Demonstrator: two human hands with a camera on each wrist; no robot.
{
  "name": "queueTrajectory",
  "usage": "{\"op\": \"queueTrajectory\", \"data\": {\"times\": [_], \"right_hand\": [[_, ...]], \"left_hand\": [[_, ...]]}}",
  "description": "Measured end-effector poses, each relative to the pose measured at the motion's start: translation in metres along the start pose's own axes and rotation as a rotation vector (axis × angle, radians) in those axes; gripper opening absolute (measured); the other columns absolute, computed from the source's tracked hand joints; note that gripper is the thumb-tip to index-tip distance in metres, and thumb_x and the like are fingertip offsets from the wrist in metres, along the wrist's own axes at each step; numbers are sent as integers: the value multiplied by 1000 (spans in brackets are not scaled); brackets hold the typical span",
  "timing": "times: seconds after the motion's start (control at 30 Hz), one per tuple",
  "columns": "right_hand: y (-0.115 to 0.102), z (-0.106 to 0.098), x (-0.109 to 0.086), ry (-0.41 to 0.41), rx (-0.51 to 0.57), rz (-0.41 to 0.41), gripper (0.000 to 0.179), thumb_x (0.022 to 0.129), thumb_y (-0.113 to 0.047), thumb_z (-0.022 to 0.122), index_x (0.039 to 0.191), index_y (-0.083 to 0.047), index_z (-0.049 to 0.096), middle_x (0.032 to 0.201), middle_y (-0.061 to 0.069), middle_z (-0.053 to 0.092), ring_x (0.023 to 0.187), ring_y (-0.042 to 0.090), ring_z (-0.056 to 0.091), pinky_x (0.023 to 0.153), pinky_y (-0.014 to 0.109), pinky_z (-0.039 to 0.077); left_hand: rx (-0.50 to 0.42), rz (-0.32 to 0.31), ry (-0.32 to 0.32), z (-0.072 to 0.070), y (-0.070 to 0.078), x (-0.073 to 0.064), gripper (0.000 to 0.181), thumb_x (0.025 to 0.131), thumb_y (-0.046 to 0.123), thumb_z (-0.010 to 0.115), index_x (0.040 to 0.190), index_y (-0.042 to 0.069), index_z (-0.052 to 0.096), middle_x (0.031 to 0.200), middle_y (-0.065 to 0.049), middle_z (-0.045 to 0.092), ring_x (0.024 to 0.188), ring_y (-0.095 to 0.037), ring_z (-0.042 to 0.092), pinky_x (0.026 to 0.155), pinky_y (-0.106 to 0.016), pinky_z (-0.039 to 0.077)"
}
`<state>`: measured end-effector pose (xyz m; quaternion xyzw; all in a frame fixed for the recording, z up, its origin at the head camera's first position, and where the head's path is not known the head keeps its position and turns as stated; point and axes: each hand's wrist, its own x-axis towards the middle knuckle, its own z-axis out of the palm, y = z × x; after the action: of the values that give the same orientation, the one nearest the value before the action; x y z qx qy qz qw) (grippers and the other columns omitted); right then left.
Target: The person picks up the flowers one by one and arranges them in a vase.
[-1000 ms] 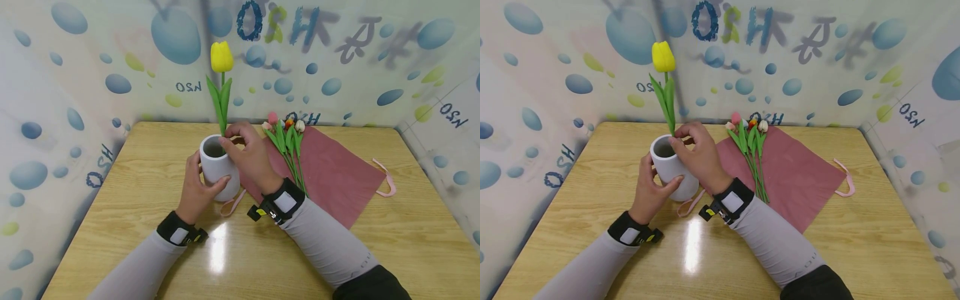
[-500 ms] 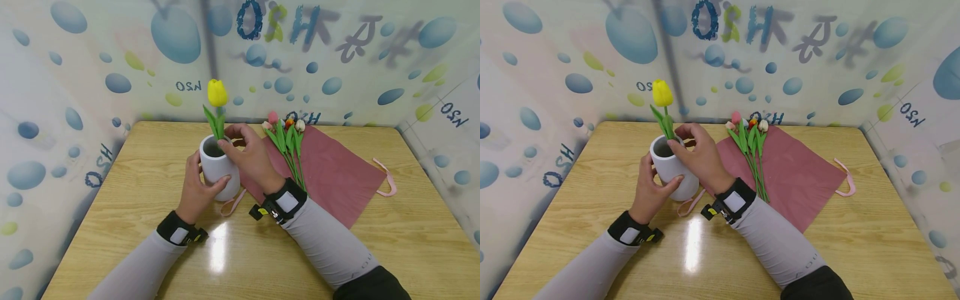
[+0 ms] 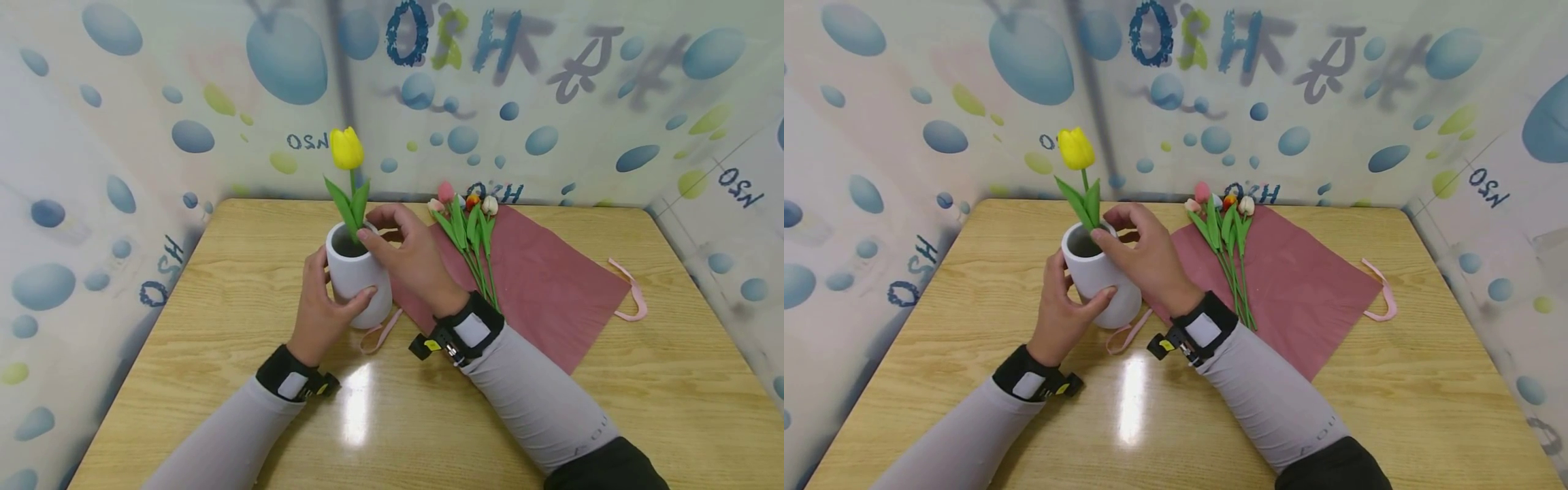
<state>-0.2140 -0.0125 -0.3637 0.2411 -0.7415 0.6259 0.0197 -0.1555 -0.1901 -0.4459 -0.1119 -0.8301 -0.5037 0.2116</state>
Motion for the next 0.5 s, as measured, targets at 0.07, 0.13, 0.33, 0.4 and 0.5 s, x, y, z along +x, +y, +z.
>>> {"op": "queueTrajectory", "data": {"times": [0.07,0.13,0.33,0.4,0.5], "right_hand": [[1,-3,-1,-9,7,16,35,99,-28,69,126,-7,63,123,7,67,116,18,63,102,42,51],[1,-8,-2,-14,7,36,37,99,-29,69,128,-7,62,123,7,66,116,19,63,102,42,52],[9,-30,-9,37,10,48,36,100,-26,68,130,-6,61,125,7,63,116,19,62,101,40,52],[14,-38,-12,70,26,46,35,100,-24,68,129,-6,61,124,8,63,115,19,61,101,38,52],[23,-50,-15,131,45,51,35,100,-24,68,130,-6,61,123,8,63,114,19,61,99,32,52]], "left_hand": [[-5,-6,0,0,0,0,97,82,21,90,159,17,32,143,-14,44,131,-23,44,105,-59,47],[-11,-10,0,0,0,0,97,82,22,90,159,18,32,143,-13,44,131,-23,44,105,-59,47],[-30,-6,-2,1,-1,0,97,82,22,90,160,21,32,144,-12,45,131,-21,43,105,-57,46],[-35,2,2,1,0,-1,98,81,22,90,160,20,32,144,-12,45,131,-20,43,105,-56,46],[-33,16,6,0,0,0,97,81,21,90,160,19,33,144,-13,45,131,-21,44,104,-55,46]]}}
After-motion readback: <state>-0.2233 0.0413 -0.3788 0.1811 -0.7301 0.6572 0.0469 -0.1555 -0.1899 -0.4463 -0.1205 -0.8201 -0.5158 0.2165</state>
